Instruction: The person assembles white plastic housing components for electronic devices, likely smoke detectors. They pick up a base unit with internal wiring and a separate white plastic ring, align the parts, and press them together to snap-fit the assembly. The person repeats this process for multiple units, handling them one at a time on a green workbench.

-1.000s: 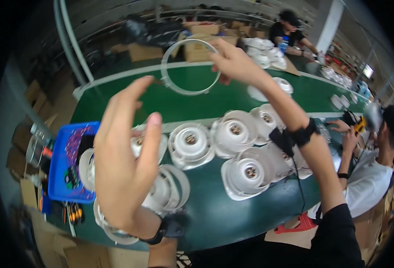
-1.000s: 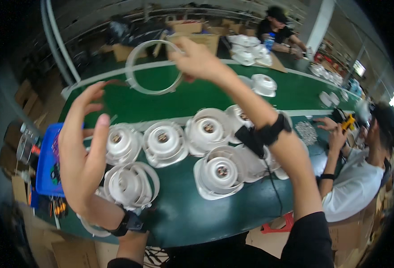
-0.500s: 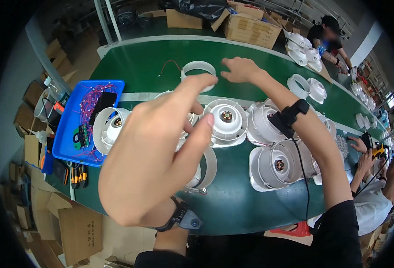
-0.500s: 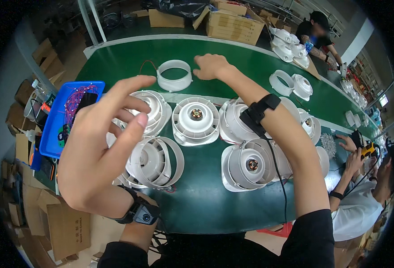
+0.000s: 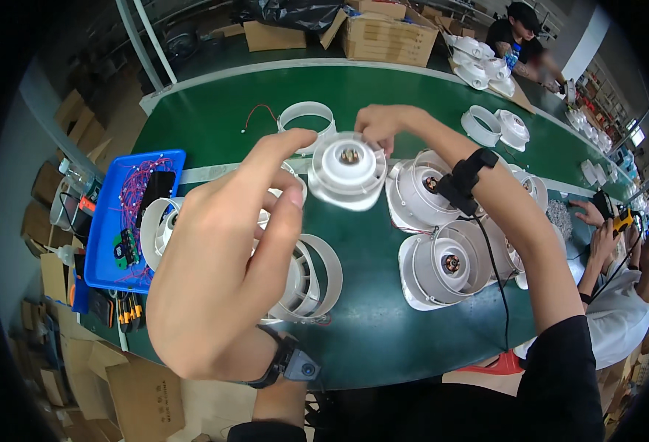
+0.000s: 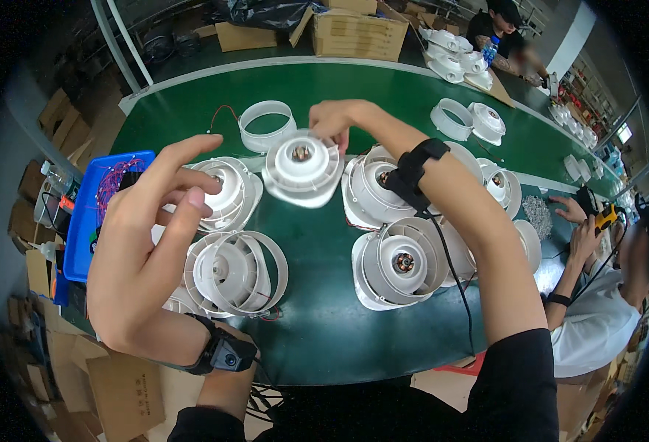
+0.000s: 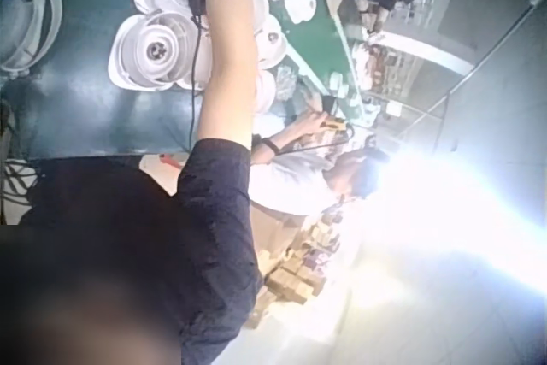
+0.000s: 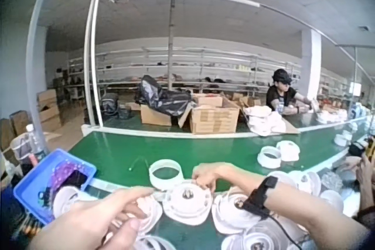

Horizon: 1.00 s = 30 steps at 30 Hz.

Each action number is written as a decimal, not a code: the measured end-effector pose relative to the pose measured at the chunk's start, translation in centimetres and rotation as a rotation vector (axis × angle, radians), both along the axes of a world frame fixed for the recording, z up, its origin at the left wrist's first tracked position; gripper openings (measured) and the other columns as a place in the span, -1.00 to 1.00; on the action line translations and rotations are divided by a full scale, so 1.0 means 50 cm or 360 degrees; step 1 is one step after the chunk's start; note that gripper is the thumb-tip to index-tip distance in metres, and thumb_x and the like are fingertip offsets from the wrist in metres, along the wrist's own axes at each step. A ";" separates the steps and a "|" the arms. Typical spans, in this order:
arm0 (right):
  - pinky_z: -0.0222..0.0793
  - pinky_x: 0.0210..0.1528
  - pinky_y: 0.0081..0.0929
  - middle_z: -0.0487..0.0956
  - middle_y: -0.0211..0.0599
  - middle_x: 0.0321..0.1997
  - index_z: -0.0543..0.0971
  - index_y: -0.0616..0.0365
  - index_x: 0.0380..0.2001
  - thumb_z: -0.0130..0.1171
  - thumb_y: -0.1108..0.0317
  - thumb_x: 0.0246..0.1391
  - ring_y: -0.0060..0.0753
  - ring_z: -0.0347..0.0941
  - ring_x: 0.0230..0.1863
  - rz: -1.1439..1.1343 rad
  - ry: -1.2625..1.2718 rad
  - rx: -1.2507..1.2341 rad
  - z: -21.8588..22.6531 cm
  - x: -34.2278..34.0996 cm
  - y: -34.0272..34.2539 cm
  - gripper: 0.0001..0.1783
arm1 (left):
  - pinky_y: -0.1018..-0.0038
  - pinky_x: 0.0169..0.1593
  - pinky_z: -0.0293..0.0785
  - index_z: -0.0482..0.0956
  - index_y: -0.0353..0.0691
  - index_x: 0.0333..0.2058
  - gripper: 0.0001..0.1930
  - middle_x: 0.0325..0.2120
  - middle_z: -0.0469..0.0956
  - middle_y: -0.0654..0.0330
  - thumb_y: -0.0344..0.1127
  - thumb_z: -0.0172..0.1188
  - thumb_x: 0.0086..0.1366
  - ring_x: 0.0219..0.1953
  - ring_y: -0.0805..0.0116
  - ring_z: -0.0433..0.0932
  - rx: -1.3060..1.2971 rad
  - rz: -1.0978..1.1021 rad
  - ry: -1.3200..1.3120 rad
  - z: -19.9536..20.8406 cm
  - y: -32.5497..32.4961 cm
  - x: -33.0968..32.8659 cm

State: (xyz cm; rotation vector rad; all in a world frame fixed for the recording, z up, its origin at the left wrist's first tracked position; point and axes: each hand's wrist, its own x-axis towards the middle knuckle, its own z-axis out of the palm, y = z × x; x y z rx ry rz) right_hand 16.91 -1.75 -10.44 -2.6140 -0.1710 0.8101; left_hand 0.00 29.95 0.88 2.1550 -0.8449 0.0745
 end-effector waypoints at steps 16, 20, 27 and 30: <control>0.63 -0.14 -0.32 0.66 -0.04 -0.11 0.47 0.29 0.14 -0.05 0.32 0.14 -0.25 0.66 -0.18 -0.0550 -0.0083 0.0300 -0.024 0.049 -0.119 -0.49 | 0.47 -0.15 0.48 0.48 -0.30 0.15 -0.60 -0.29 0.65 0.03 -0.46 0.04 0.34 -0.24 0.36 0.60 -0.0055 -0.0036 0.0096 0.001 -0.018 0.001; 0.61 -0.23 -0.35 0.67 -0.09 -0.18 0.49 0.23 0.15 -0.01 0.23 0.18 -0.29 0.64 -0.24 -0.0128 -0.0442 0.0080 0.053 0.005 -0.086 -0.49 | 0.49 -0.13 0.48 0.48 -0.29 0.16 -0.60 -0.27 0.65 0.06 -0.43 0.06 0.35 -0.23 0.39 0.59 -0.0048 -0.0020 0.0114 0.001 -0.021 0.000; 0.45 -0.23 -0.28 0.63 -0.02 -0.26 0.51 0.21 0.11 0.04 0.22 0.31 -0.20 0.56 -0.31 0.0329 -0.1198 0.0061 0.232 -0.300 -0.006 -0.59 | 0.50 -0.12 0.48 0.46 -0.28 0.18 -0.58 -0.27 0.64 0.10 -0.41 0.07 0.34 -0.25 0.44 0.56 0.0112 -0.0087 0.0057 0.003 -0.062 -0.013; 0.45 -0.35 -0.36 0.63 -0.09 -0.38 0.55 0.20 0.07 0.11 0.23 0.27 -0.18 0.58 -0.41 0.0326 -0.1365 0.0125 0.245 -0.451 0.012 -0.61 | 0.46 -0.17 0.50 0.47 -0.27 0.16 -0.59 -0.31 0.62 0.07 -0.47 0.07 0.33 -0.28 0.38 0.58 0.0178 -0.0035 -0.0054 0.000 -0.074 -0.033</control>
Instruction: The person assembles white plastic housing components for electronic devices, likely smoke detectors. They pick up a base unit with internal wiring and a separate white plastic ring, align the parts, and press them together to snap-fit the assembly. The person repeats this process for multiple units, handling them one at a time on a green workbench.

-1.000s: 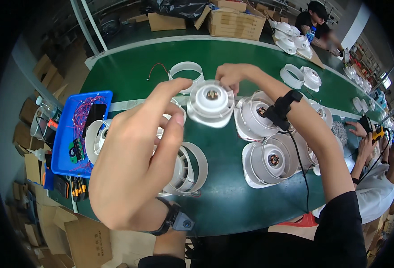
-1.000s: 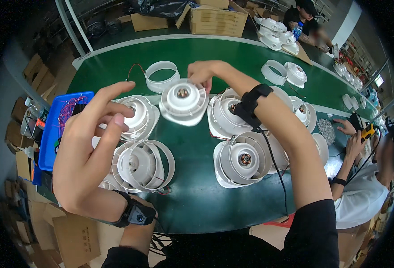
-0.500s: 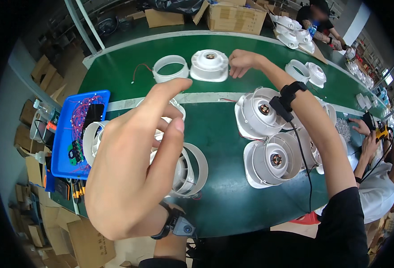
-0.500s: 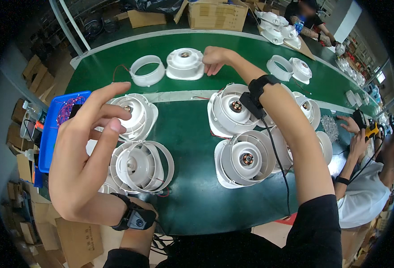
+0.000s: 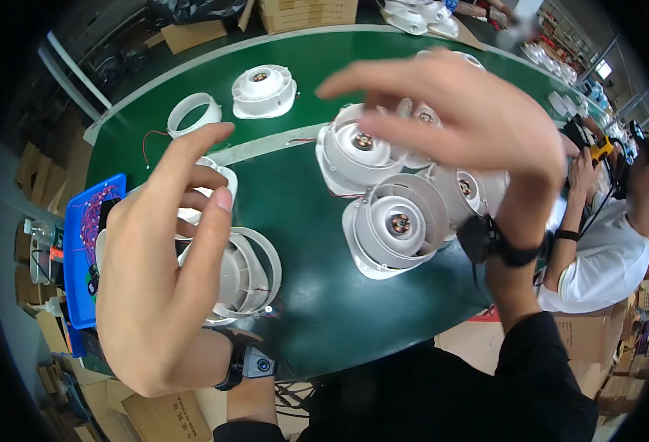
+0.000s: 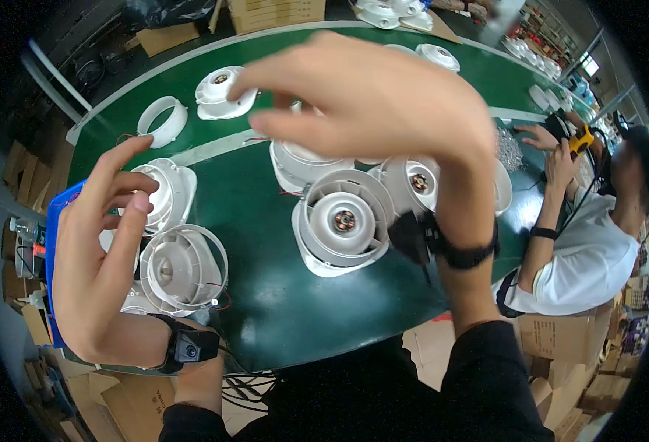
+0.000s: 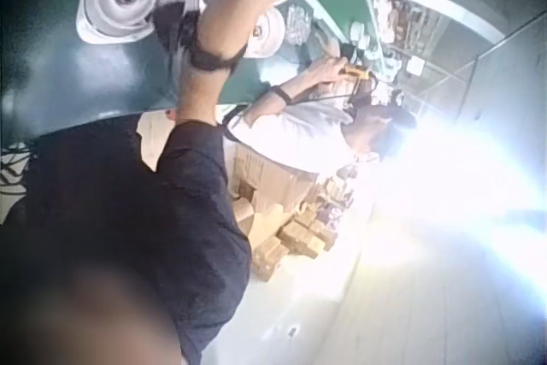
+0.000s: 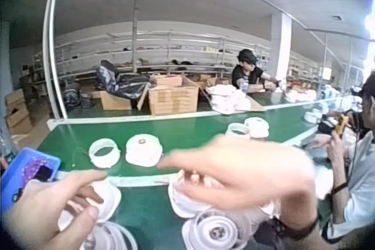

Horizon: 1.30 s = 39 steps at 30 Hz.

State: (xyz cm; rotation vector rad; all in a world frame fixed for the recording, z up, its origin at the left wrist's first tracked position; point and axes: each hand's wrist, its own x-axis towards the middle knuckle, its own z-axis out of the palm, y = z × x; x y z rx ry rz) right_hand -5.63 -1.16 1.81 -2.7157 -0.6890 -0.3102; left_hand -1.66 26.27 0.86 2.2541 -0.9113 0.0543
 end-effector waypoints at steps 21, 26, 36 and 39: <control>0.47 -0.34 -0.37 0.64 -0.06 -0.39 0.53 0.31 0.04 0.15 0.44 0.16 -0.14 0.61 -0.42 -0.0169 0.0013 0.0441 -0.068 -0.166 -0.121 -0.63 | 0.12 -0.26 0.53 0.67 -0.22 -0.31 -0.84 -0.44 0.64 0.04 -0.32 0.27 0.14 -0.33 -0.09 0.63 0.1247 -0.1064 -0.0091 -0.118 -0.243 -0.107; 0.51 -0.37 -0.27 0.66 -0.05 -0.41 0.61 0.23 -0.16 0.16 0.34 0.14 -0.04 0.63 -0.40 -0.0203 -0.0249 0.0502 -0.093 -0.157 -0.114 -0.75 | 0.23 -0.36 0.46 0.59 -0.37 -0.34 -0.84 -0.45 0.59 -0.02 -0.43 0.29 0.10 -0.43 -0.04 0.59 0.0658 -0.0981 -0.0142 -0.065 -0.209 -0.078; 0.38 -0.41 -0.43 0.61 -0.14 -0.43 0.60 0.28 -0.12 0.21 0.28 0.23 -0.26 0.54 -0.46 0.0207 -0.0164 0.0633 -0.098 -0.065 -0.084 -0.72 | 0.53 -0.48 0.21 0.51 -0.39 -0.38 -0.88 -0.61 0.40 0.16 -0.44 0.15 0.32 -0.59 0.45 0.33 -0.0255 -0.0616 -0.0048 -0.043 -0.191 0.008; 0.25 -0.53 -0.59 0.56 -0.36 -0.60 0.63 0.30 -0.37 0.19 0.25 0.27 -0.55 0.41 -0.60 0.0120 -0.0178 0.0845 -0.094 -0.047 -0.055 -0.71 | 0.59 -0.44 0.21 0.54 -0.39 -0.36 -0.83 -0.57 0.43 0.26 -0.38 0.14 0.37 -0.53 0.57 0.33 -0.0415 -0.0458 -0.0093 -0.047 -0.187 0.003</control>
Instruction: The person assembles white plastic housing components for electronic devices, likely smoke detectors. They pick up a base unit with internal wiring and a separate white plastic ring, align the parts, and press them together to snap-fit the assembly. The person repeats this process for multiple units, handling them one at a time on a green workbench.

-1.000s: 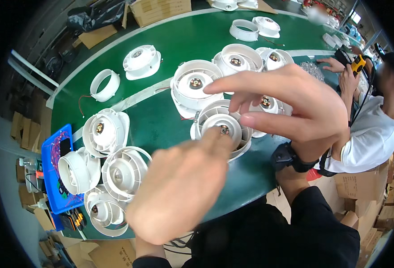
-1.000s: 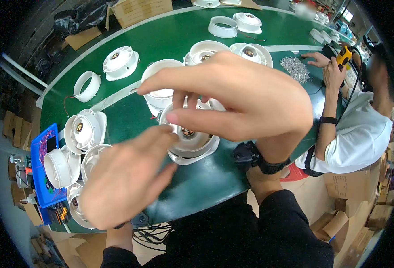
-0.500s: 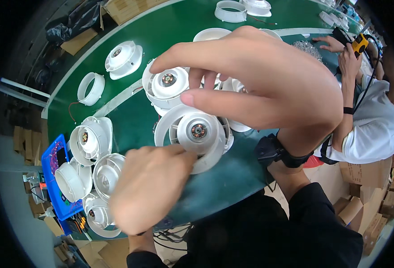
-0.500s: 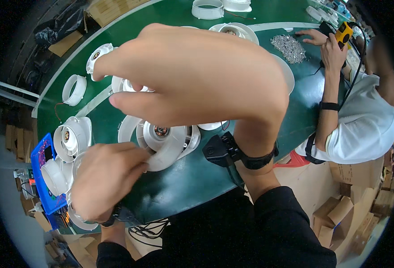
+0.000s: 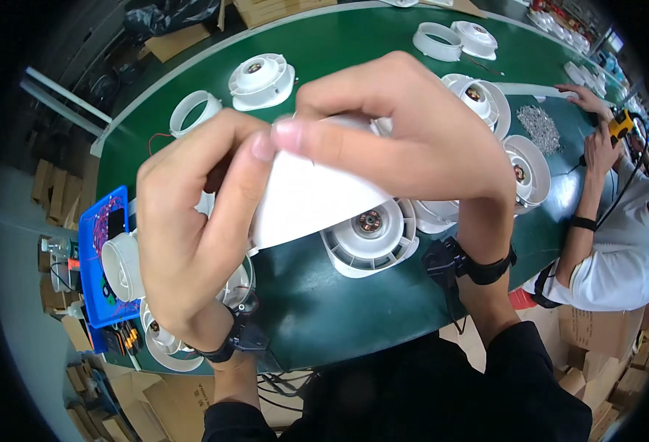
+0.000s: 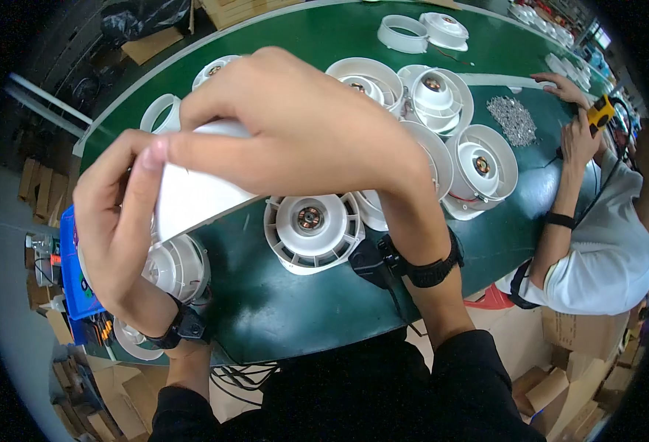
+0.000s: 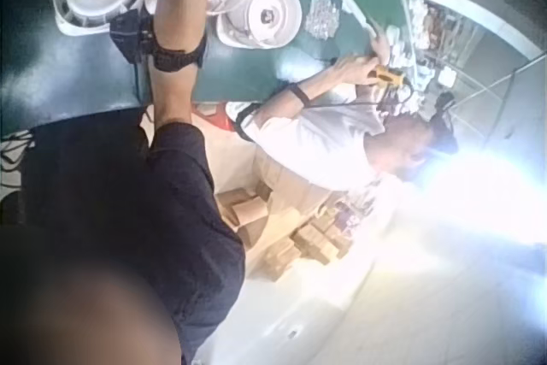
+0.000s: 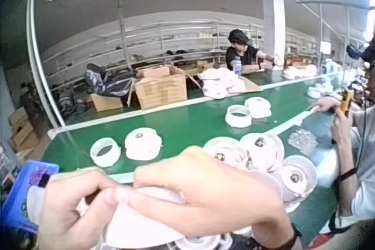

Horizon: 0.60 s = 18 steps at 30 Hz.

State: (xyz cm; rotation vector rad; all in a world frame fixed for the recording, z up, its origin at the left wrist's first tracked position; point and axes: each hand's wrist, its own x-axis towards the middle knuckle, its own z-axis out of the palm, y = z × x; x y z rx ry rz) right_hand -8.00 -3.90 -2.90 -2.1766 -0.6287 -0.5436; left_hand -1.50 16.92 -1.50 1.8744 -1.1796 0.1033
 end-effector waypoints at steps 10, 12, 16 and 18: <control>0.11 -0.60 -0.70 0.49 -0.57 -0.67 0.61 0.17 -0.53 0.10 0.20 0.32 -0.79 0.35 -0.64 -0.0681 -0.0915 0.0298 -0.009 0.005 -0.039 -0.62 | 0.48 -0.08 0.48 0.56 -0.29 0.06 -0.51 -0.11 0.62 -0.02 0.01 -0.05 0.44 -0.06 0.29 0.60 -0.0308 0.0295 -0.0212 0.004 -0.010 0.003; 0.12 -0.62 -0.69 0.48 -0.61 -0.68 0.60 0.21 -0.58 0.12 0.25 0.32 -0.81 0.34 -0.63 -0.0575 -0.0771 0.0634 -0.006 0.000 -0.008 -0.61 | 0.37 0.03 0.47 0.44 -0.29 0.19 -0.36 0.01 0.56 -0.11 0.15 -0.09 0.40 0.05 0.16 0.56 -0.0328 0.0240 -0.0093 -0.012 -0.007 0.010; 0.09 -0.65 -0.60 0.41 -0.50 -0.75 0.53 0.27 -0.64 0.14 0.35 0.28 -0.78 0.25 -0.69 -0.0532 -0.0590 0.0603 0.001 -0.012 0.044 -0.61 | 0.30 0.15 0.39 0.28 -0.33 0.30 -0.15 0.10 0.46 -0.16 0.26 0.05 0.24 0.14 0.09 0.48 -0.0386 0.0060 0.0116 -0.010 -0.023 -0.002; 0.07 -0.67 -0.54 0.33 -0.41 -0.79 0.49 0.29 -0.65 0.13 0.37 0.27 -0.69 0.19 -0.74 -0.0588 -0.0611 0.0550 -0.001 -0.015 0.068 -0.62 | 0.30 0.19 0.35 0.24 -0.36 0.31 -0.09 0.11 0.43 -0.14 0.21 0.19 0.15 0.15 0.10 0.45 -0.0404 0.0016 0.0122 -0.011 -0.022 -0.003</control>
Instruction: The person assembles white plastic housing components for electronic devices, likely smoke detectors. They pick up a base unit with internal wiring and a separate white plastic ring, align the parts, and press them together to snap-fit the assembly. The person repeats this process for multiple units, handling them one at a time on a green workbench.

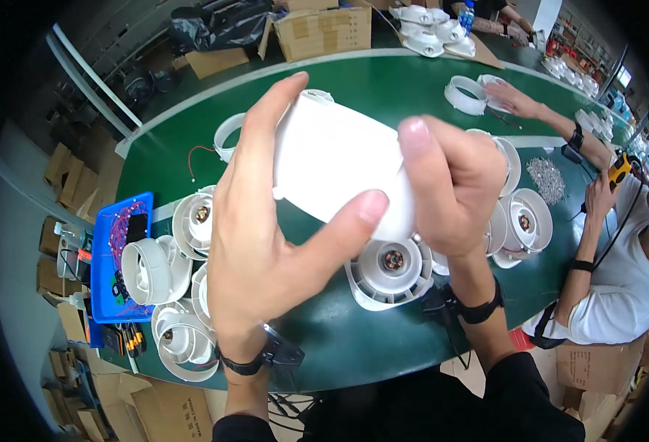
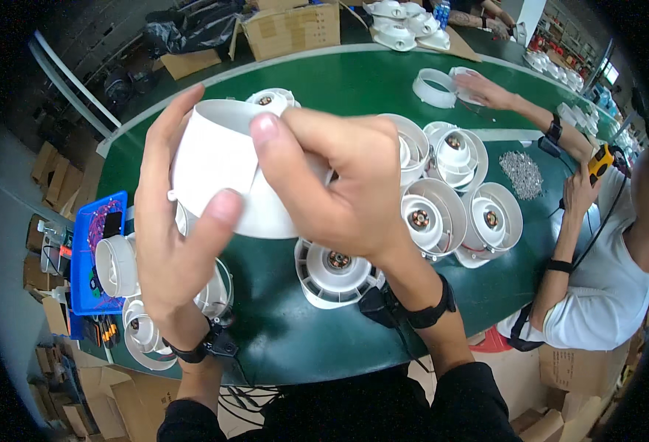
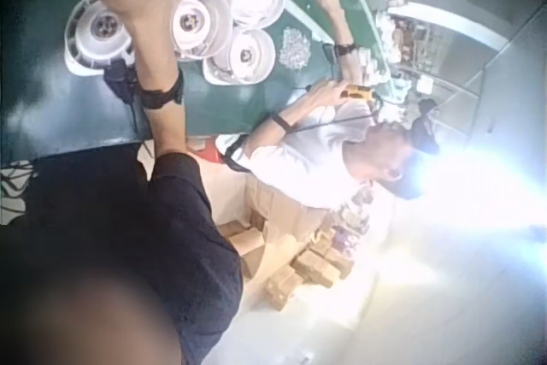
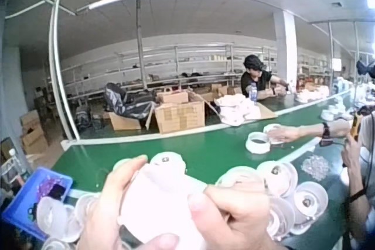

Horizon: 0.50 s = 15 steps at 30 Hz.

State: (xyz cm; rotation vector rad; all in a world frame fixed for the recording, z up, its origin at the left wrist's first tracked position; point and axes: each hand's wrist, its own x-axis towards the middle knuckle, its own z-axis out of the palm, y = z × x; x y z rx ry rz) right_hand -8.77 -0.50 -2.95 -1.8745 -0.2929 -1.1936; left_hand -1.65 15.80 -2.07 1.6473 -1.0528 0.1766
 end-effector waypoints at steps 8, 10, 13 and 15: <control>0.06 -0.69 -0.49 0.24 -0.34 -0.82 0.46 0.27 -0.68 0.15 0.43 0.20 -0.49 0.15 -0.81 0.0087 -0.0091 -0.0121 -0.001 0.002 -0.002 -0.65 | 0.30 0.26 0.29 0.20 -0.43 0.30 -0.10 0.14 0.40 -0.11 -0.06 0.35 0.09 0.19 0.13 0.42 0.0037 -0.0071 -0.0162 0.013 0.013 0.002; 0.05 -0.70 -0.48 0.24 -0.34 -0.82 0.45 0.25 -0.71 0.15 0.46 0.16 -0.47 0.15 -0.82 0.0103 -0.0110 -0.0160 -0.001 0.001 0.000 -0.65 | 0.33 0.24 0.30 0.21 -0.43 0.30 -0.24 0.14 0.41 -0.11 -0.13 0.23 0.22 0.18 0.16 0.43 -0.0026 -0.0068 -0.0070 0.016 0.018 -0.004; 0.04 -0.72 -0.46 0.25 -0.35 -0.83 0.43 0.23 -0.75 0.17 0.50 0.11 -0.46 0.16 -0.83 0.0120 -0.0219 -0.0223 -0.006 0.006 -0.005 -0.65 | 0.38 0.21 0.33 0.23 -0.42 0.29 -0.42 0.12 0.45 -0.10 -0.25 0.04 0.38 0.15 0.20 0.47 -0.0074 -0.0035 0.0025 0.015 0.016 -0.003; 0.03 -0.72 -0.46 0.25 -0.35 -0.83 0.42 0.22 -0.77 0.17 0.52 0.08 -0.46 0.17 -0.83 0.0122 -0.0256 -0.0252 -0.006 0.008 -0.011 -0.65 | 0.45 0.15 0.37 0.33 -0.39 0.24 -0.56 0.04 0.53 -0.04 -0.31 -0.06 0.46 0.07 0.28 0.51 -0.0051 0.0008 -0.0086 0.011 0.016 0.006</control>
